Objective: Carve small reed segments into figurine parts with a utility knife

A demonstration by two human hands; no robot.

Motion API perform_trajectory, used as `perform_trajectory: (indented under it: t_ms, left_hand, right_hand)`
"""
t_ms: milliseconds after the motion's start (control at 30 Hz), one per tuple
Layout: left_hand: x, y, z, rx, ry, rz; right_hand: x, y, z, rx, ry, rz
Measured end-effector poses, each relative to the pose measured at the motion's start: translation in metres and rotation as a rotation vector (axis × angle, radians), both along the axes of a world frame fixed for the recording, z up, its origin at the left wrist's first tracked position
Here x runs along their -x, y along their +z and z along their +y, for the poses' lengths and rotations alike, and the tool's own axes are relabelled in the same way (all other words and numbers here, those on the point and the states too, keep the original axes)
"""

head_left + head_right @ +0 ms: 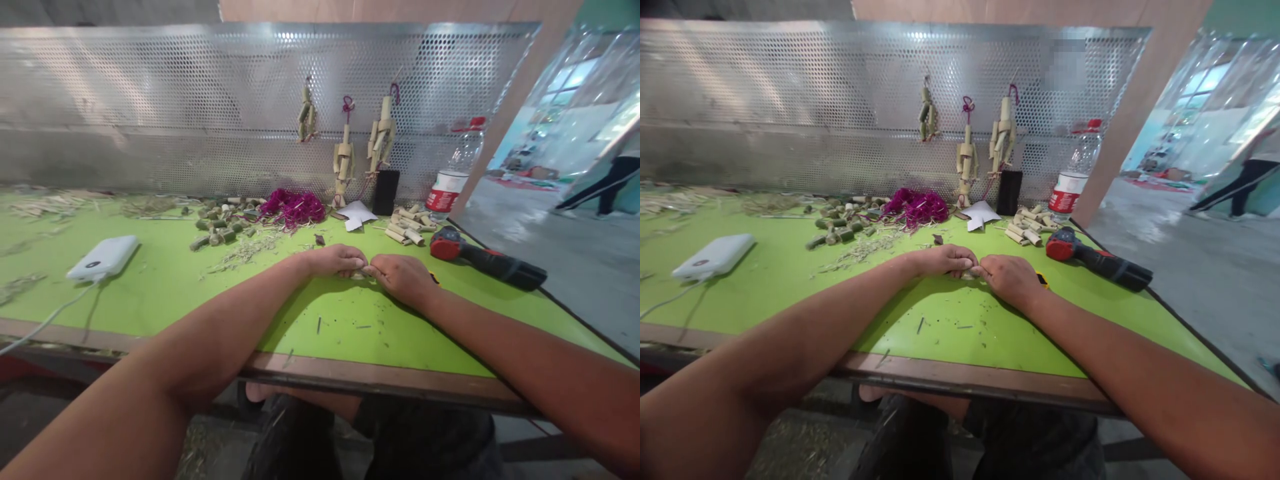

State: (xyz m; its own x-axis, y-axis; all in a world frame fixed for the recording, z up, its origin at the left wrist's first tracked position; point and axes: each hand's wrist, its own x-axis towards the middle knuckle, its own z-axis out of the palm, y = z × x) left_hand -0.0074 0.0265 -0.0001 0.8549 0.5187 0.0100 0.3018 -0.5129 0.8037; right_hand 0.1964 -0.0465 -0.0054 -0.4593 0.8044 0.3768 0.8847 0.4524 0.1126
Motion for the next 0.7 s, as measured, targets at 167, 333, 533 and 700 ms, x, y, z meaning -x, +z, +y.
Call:
perform_trajectory:
  t_ms: [167, 333, 533, 700]
  left_hand:
    - [0.0010, 0.0018, -0.0019, -0.006, 0.001, 0.003]
    - [0.0007, 0.0007, -0.0021, 0.058, 0.038, -0.039]
    - [0.0015, -0.0012, 0.0001, 0.079, 0.021, -0.056]
    - [0.0015, 0.0000, -0.0004, 0.060, 0.010, -0.033]
  right_hand:
    - [0.0007, 0.0013, -0.0003, 0.070, 0.074, -0.011]
    - [-0.0033, -0.0018, 0.0007, 0.048, 0.098, 0.005]
    - [-0.0057, -0.0040, 0.0047, -0.050, -0.015, 0.074]
    - [-0.0031, -0.0037, 0.0057, -0.072, -0.020, 0.074]
